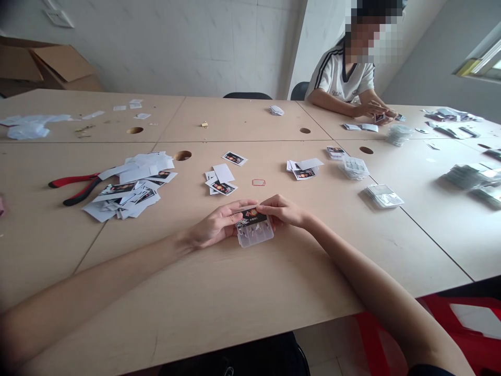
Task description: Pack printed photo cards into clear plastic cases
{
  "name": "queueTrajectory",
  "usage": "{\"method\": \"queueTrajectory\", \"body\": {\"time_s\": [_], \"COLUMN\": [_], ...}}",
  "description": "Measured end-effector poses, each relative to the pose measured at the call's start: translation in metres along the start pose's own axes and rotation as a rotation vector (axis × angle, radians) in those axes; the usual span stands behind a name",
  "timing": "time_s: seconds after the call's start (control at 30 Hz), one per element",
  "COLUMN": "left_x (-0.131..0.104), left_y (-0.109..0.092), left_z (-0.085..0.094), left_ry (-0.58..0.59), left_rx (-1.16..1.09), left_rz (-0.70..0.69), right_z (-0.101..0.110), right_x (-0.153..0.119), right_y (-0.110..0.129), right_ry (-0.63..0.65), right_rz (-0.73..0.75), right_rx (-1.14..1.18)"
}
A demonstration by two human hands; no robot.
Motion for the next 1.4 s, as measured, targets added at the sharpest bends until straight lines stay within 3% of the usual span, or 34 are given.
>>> {"method": "queueTrajectory", "body": {"time_s": [0.43,0.7,1.03,1.4], "left_x": [-0.0028,-0.0026,0.0013,-0.0006], "left_y": [-0.0058,-0.0037,0.001,-0.0006], "left_z": [-0.0022,-0.0022,0.0003,0.0013], "left_ry": [-0.039,-0.033,0.017,0.006], "left_rx": [0.234,0.083,-0.091,0.025], "left_rz": [-0.067,0.015,0.019,0.035], "right_z": [-0.002,-0.0013,-0.0004,0.0014], "right_x": [-0.0023,-0.0016,-0.0013,-0.0013], "right_y": [0.0049,0.0038,0.0032,0.0025], "right_ry": [0.016,0.048,0.056,0.024], "right_rz": [0.004,0.02,0.057,0.015], "right_rx": [-0.031,-0.071,-0.074,-0.084]}}
Point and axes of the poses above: each hand's wrist, its own x-axis towards the middle knuckle, its own z-axis out of the back of the hand, y = z × x, the point moved 5 cm from there along x, towards the middle knuckle, and after that the axes turned 8 degrees about x, right-handed, at the moved point
